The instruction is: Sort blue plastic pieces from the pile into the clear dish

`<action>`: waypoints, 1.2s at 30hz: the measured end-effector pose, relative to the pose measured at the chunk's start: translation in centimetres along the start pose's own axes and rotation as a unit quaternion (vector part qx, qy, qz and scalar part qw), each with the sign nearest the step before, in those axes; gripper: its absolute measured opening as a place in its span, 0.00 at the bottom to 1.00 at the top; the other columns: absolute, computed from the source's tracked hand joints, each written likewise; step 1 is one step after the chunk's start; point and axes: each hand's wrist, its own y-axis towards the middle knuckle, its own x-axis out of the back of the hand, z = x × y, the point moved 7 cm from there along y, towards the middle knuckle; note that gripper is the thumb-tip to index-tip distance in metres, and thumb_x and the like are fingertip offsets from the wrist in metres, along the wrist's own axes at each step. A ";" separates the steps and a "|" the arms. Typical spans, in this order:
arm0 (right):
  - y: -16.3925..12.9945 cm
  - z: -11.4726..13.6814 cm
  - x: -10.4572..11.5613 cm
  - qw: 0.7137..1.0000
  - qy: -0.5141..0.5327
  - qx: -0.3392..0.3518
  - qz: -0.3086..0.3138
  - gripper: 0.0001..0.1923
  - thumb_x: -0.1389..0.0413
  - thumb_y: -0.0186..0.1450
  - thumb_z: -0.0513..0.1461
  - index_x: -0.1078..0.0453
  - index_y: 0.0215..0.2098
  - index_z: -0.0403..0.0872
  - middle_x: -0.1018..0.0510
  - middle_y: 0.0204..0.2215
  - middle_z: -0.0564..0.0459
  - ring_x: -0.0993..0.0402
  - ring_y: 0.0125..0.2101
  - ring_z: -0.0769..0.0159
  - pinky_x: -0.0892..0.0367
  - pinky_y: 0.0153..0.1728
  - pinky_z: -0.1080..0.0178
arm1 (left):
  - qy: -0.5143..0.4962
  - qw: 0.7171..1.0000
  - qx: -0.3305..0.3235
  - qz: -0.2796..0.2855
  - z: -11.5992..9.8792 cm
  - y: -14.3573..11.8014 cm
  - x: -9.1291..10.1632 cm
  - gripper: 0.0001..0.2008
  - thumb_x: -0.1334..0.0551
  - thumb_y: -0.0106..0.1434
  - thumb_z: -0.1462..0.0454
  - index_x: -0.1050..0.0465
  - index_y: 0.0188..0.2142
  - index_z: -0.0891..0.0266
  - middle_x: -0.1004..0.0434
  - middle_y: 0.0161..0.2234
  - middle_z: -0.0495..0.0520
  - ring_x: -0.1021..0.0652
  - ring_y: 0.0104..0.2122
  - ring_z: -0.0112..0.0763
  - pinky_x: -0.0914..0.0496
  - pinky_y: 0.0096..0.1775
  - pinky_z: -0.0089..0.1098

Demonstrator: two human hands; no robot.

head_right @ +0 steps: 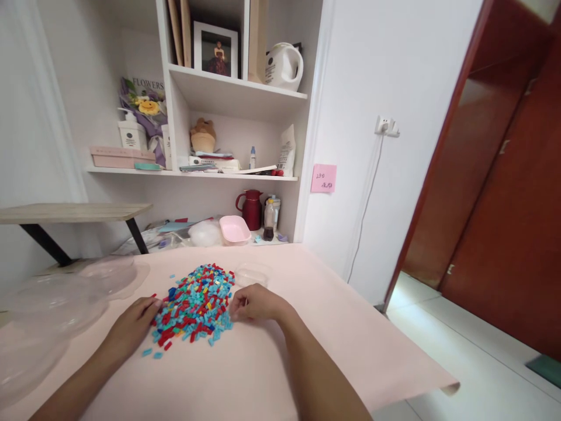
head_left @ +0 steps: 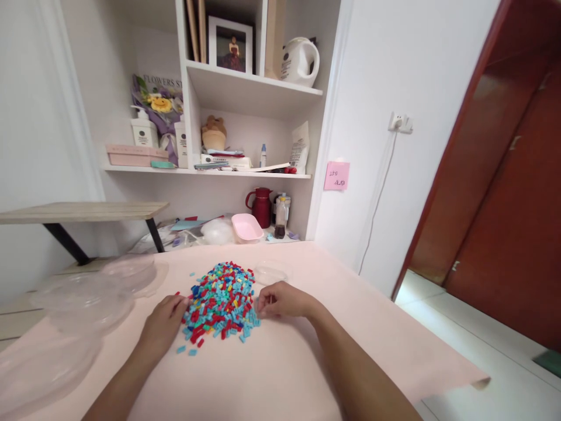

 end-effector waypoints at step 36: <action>-1.4 -0.7 7.3 0.912 -0.116 -0.062 -0.388 0.14 0.52 0.68 0.45 0.26 0.42 0.51 0.21 0.33 0.53 0.28 0.30 0.64 0.36 0.34 0.64 | -0.009 1.000 -0.001 -0.004 0.3 0.3 0.1 0.16 0.48 0.61 0.54 0.23 0.32 0.54 0.18 0.42 0.53 0.21 0.46 0.42 0.29 0.46 0.37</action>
